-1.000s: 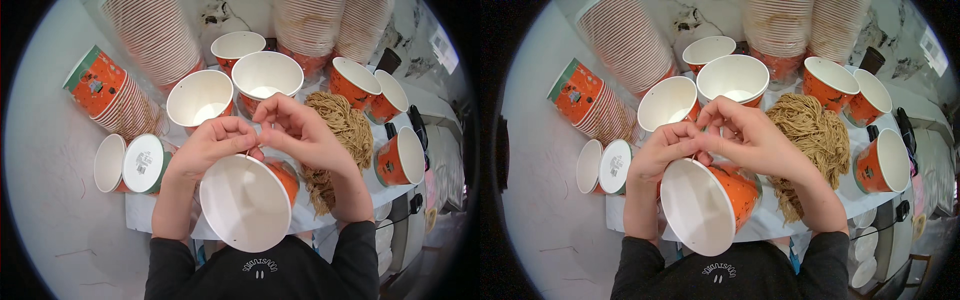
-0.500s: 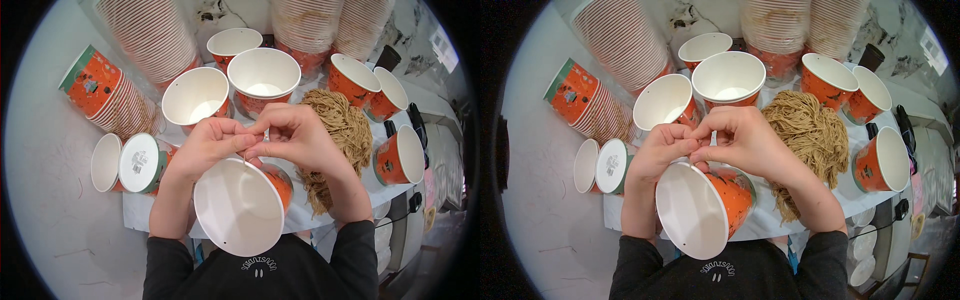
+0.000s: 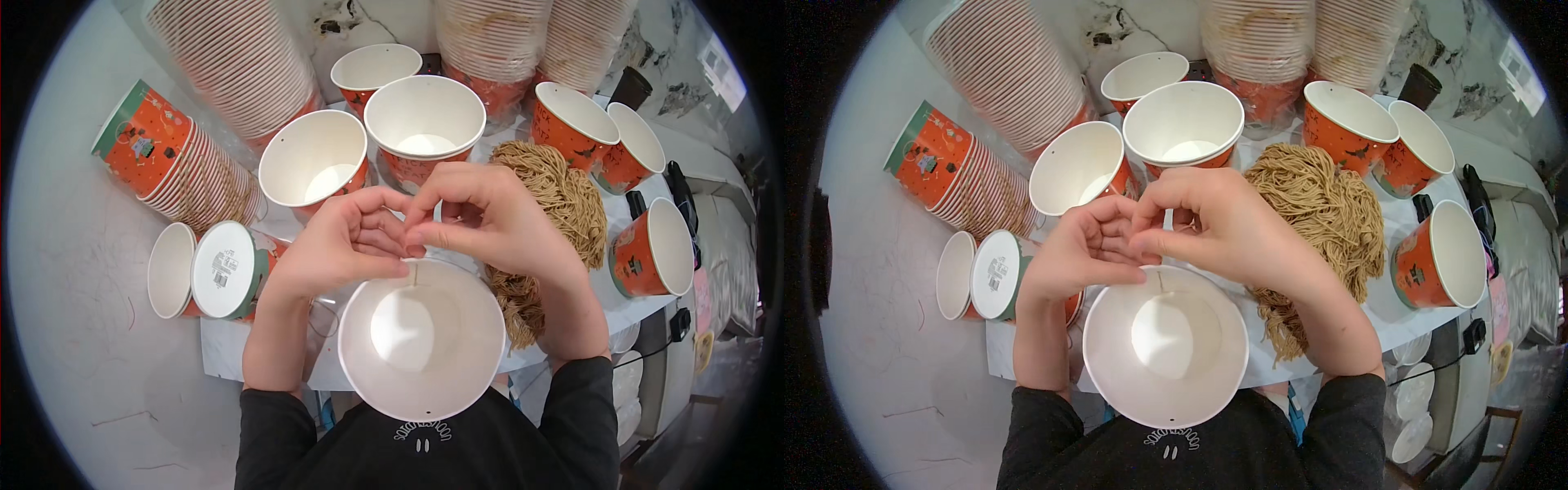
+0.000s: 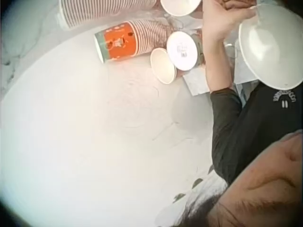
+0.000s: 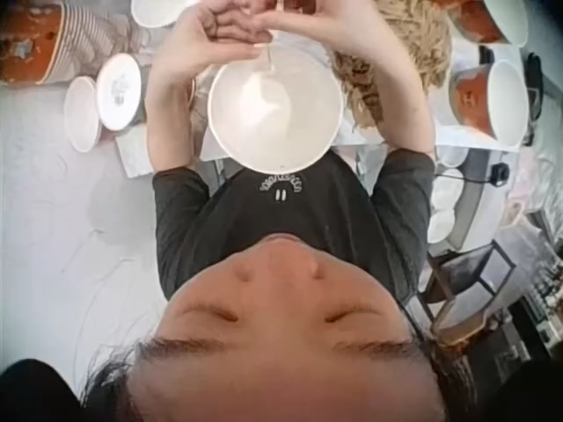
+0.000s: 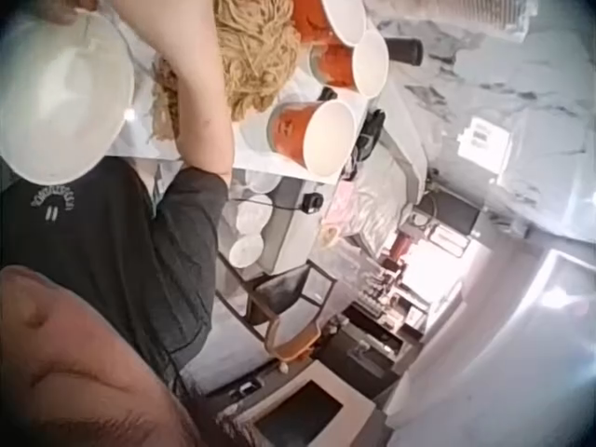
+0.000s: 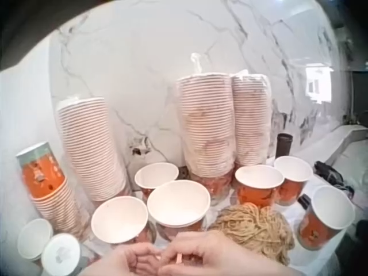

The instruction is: Tying elastic strings through pre-punched holes on the rims of paper buckets for packaging.

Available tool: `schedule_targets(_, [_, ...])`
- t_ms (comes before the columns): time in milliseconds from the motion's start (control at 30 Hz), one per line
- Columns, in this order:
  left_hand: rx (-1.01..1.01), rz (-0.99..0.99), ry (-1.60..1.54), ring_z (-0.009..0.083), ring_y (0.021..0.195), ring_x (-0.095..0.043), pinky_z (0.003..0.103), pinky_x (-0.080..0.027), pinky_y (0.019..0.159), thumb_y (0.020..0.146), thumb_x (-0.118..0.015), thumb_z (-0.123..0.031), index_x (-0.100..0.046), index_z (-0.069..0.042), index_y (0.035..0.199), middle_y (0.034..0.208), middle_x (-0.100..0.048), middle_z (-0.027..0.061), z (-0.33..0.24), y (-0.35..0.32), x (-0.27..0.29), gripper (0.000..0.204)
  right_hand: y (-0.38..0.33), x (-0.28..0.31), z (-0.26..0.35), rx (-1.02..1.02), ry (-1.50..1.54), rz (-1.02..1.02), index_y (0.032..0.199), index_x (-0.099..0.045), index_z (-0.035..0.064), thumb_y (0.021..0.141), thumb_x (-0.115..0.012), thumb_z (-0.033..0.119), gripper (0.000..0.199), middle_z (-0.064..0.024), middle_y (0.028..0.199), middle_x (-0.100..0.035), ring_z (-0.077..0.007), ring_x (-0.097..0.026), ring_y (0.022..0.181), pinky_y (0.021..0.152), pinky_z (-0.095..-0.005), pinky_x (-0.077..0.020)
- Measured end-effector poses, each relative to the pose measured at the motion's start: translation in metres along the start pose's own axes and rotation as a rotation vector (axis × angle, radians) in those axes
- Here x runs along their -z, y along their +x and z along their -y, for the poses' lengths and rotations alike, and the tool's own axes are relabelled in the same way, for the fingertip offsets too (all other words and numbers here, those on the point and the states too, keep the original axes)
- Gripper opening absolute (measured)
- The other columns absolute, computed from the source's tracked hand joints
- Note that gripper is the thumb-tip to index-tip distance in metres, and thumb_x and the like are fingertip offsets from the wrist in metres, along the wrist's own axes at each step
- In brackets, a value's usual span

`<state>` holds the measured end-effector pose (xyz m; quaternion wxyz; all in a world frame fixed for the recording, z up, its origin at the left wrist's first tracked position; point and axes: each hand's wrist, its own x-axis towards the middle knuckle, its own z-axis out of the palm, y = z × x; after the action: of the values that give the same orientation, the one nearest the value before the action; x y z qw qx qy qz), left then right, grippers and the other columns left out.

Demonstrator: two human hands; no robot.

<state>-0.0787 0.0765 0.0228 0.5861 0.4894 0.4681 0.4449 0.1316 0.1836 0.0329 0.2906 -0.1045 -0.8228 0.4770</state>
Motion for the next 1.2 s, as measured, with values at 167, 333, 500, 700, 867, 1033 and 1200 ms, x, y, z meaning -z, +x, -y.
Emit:
schedule_targets(167, [0.000, -0.063, 0.086, 0.0128, 0.098, -0.073, 0.028, -0.059, 0.088, 0.080, -0.073, 0.008, -0.060, 0.001, 0.124, 0.104, -0.072, 0.0065, 0.004, 0.004, 0.000, 0.046, -0.009, 0.003, 0.008, 0.209, -0.359, 0.204, 0.093, -0.076, 0.0131, 0.074, -0.083, 0.009, 0.021, -0.0044, 0.114, -0.060, -0.0207, -0.063, 0.081, 0.067, -0.0332, -0.0518])
schedule_targets(333, [-0.018, -0.054, 0.118, 0.0112, 0.097, -0.071, 0.026, -0.057, 0.088, 0.082, -0.070, 0.007, -0.061, 0.002, 0.122, 0.109, -0.070, 0.0054, 0.013, 0.010, 0.008, 0.041, -0.016, -0.031, 0.001, 0.240, -0.673, 0.193, 0.086, -0.072, 0.0091, 0.073, -0.076, 0.009, 0.014, -0.0102, 0.120, -0.058, -0.0272, -0.067, 0.094, 0.072, -0.0392, -0.0574])
schedule_targets(500, [-0.003, -0.047, 0.055, 0.0101, 0.101, -0.069, 0.025, -0.056, 0.088, 0.080, -0.066, 0.010, -0.061, 0.002, 0.121, 0.110, -0.069, 0.0049, 0.010, 0.013, 0.009, 0.041, -0.013, -0.051, -0.009, 0.204, -0.891, 0.138, 0.080, -0.062, -0.0010, 0.078, -0.068, 0.005, 0.008, -0.0132, 0.115, -0.057, -0.0278, -0.068, 0.091, 0.064, -0.0393, -0.0595])
schedule_targets(700, [-0.042, -0.061, 0.083, 0.0089, 0.100, -0.068, 0.024, -0.055, 0.086, 0.079, -0.064, 0.010, -0.061, 0.001, 0.119, 0.107, -0.069, 0.0036, 0.018, 0.015, 0.013, 0.041, -0.013, -0.046, -0.010, 0.255, -0.916, 0.160, 0.094, -0.061, -0.0012, 0.084, -0.067, 0.007, 0.014, -0.0130, 0.114, -0.057, -0.0300, -0.068, 0.083, 0.063, -0.0404, -0.0593])
schedule_targets(867, [-0.023, -0.052, 0.060, 0.0077, 0.094, -0.068, 0.023, -0.054, 0.084, 0.080, -0.066, 0.009, -0.062, 0.001, 0.116, 0.100, -0.070, 0.0020, 0.015, 0.011, 0.013, 0.036, -0.013, -0.029, 0.007, 0.108, -0.678, 0.187, 0.102, -0.059, 0.0046, 0.091, -0.065, 0.011, 0.014, -0.0124, 0.115, -0.056, -0.0324, -0.067, 0.082, 0.066, -0.0438, -0.0581])
schedule_targets(1033, [0.011, -0.020, 0.049, 0.0080, 0.091, -0.070, 0.022, -0.055, 0.082, 0.082, -0.075, 0.003, -0.064, 0.001, 0.112, 0.097, -0.071, 0.0029, 0.014, 0.009, 0.006, 0.032, -0.010, -0.024, 0.008, -0.030, -0.548, 0.172, 0.102, -0.056, 0.0055, 0.095, -0.065, 0.013, 0.014, -0.0140, 0.110, -0.056, -0.0361, -0.067, 0.085, 0.069, -0.0441, -0.0550])
schedule_targets(1200, [0.012, -0.058, 0.111, 0.0090, 0.089, -0.070, 0.023, -0.057, 0.082, 0.083, -0.078, -0.001, -0.065, 0.000, 0.111, 0.097, -0.072, 0.0034, 0.012, 0.010, 0.007, 0.031, -0.006, -0.019, 0.002, -0.059, -0.426, 0.062, 0.103, -0.055, 0.0027, 0.097, -0.060, 0.013, 0.013, -0.0179, 0.101, -0.061, -0.0413, -0.067, 0.085, 0.073, -0.0493, -0.0533])
